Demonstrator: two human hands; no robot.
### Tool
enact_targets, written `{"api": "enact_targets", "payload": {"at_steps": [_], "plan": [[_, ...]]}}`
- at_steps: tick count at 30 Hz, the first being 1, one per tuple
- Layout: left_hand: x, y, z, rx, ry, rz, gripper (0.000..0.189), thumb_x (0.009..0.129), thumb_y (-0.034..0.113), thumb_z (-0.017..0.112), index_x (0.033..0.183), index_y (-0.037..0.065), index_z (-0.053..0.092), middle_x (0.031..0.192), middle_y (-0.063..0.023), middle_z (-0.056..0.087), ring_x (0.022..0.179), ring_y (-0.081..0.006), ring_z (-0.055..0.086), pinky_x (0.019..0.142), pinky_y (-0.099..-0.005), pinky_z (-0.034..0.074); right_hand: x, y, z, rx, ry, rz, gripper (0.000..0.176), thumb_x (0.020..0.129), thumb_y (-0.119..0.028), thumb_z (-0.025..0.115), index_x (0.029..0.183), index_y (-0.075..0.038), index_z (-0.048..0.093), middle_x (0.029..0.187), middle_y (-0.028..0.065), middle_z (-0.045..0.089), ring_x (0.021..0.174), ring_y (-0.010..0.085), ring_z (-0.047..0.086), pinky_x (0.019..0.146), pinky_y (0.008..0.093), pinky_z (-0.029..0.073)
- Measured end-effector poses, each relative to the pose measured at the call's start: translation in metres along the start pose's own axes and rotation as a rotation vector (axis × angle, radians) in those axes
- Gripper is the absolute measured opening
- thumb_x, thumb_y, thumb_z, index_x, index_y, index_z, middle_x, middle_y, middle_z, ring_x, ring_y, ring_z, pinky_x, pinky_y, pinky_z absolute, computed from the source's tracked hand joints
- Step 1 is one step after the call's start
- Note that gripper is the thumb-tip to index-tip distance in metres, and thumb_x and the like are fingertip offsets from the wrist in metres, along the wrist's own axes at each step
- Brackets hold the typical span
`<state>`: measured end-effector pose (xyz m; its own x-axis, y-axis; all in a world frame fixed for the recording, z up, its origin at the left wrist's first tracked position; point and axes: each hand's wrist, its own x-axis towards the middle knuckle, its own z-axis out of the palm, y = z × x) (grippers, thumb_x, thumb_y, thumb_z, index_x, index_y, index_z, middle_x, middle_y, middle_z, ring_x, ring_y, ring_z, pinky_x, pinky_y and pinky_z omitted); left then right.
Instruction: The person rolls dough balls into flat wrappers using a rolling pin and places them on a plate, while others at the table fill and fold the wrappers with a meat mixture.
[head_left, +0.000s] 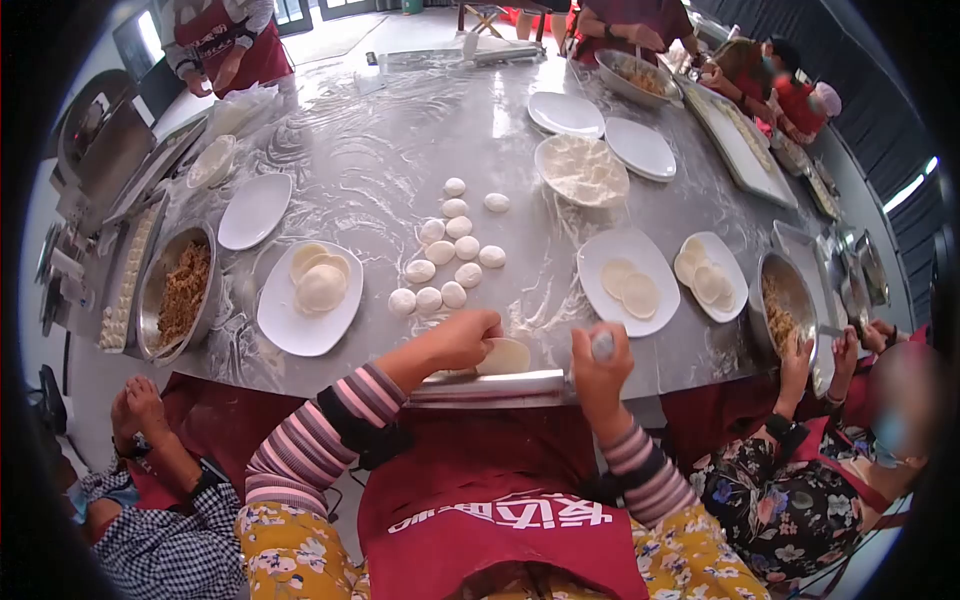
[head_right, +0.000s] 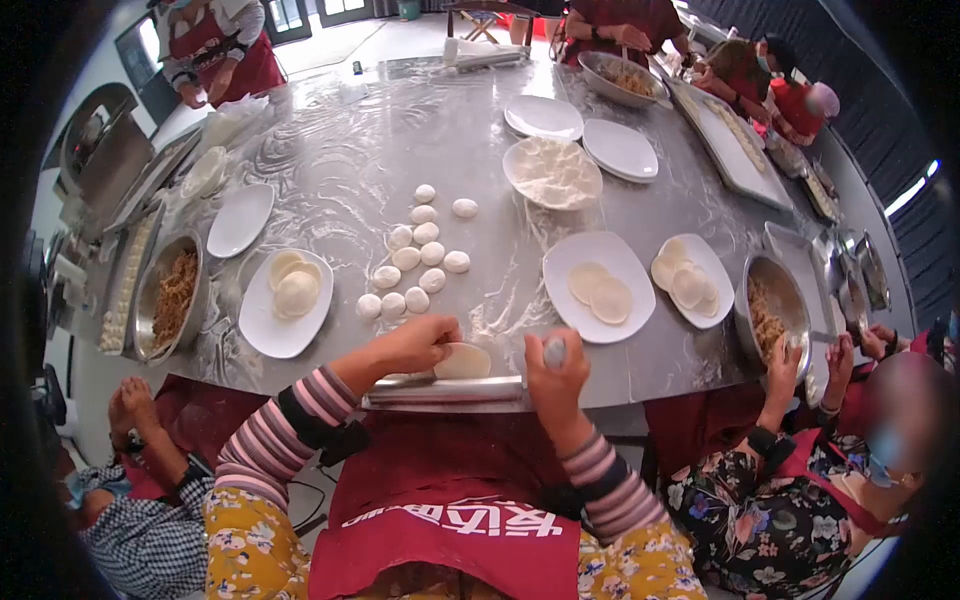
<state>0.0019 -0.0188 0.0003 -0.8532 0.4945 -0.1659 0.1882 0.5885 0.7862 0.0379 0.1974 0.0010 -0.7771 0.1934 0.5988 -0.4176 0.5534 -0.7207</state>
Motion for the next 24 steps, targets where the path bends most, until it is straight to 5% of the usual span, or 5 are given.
{"api": "enact_targets", "payload": {"at_steps": [11,17,20,22,24], "plan": [[0.007,0.011,-0.004,0.297,0.008,0.061,0.014,0.079,0.014,0.059,0.087,0.002,0.058,0.080,-0.0165,0.060,0.075,-0.0264,0.060,0.066,-0.0361,0.045,0.015,0.019,0.012,-0.054,-0.053,-0.235,0.025,0.072,-0.006,0.072,0.081,-0.005,0.048,0.065,0.0122,0.053,0.055,0.0325,0.055,0.047,0.0384,0.042],[0.101,0.047,0.005,-0.350,-0.177,0.162,0.013,0.089,0.014,0.055,0.091,0.002,0.052,0.078,0.0016,0.052,0.072,-0.0085,0.049,0.064,-0.0254,0.043,-0.013,-0.005,-0.025,0.212,-0.099,-0.009,0.023,0.072,-0.007,0.072,0.079,-0.005,0.051,0.064,0.0112,0.055,0.053,0.0294,0.057,0.047,0.0335,0.044],[0.130,0.045,-0.005,-0.394,-0.036,0.181,0.011,0.086,0.009,0.055,0.093,0.001,0.053,0.082,-0.0045,0.057,0.077,-0.0141,0.054,0.069,-0.0291,0.045,-0.011,-0.007,-0.024,0.255,-0.099,0.011,0.022,0.072,-0.008,0.073,0.077,-0.005,0.052,0.062,0.0123,0.055,0.051,0.0293,0.056,0.046,0.0334,0.044],[0.118,0.032,-0.022,0.515,0.296,0.155,0.015,0.081,0.008,0.055,0.094,0.000,0.055,0.094,-0.0166,0.057,0.083,-0.0252,0.059,0.072,-0.0363,0.048,-0.013,-0.005,-0.024,0.277,-0.095,-0.002,0.022,0.072,-0.008,0.073,0.077,-0.005,0.052,0.062,0.0126,0.054,0.051,0.0292,0.056,0.046,0.0334,0.043],[0.092,0.015,-0.025,0.666,0.290,0.133,0.018,0.076,0.005,0.056,0.094,0.000,0.055,0.092,-0.0175,0.057,0.086,-0.0294,0.057,0.076,-0.0387,0.046,-0.015,-0.005,-0.024,0.247,-0.097,0.031,0.023,0.072,-0.008,0.073,0.078,-0.005,0.051,0.062,0.0129,0.054,0.052,0.0289,0.056,0.046,0.0331,0.043]]}}
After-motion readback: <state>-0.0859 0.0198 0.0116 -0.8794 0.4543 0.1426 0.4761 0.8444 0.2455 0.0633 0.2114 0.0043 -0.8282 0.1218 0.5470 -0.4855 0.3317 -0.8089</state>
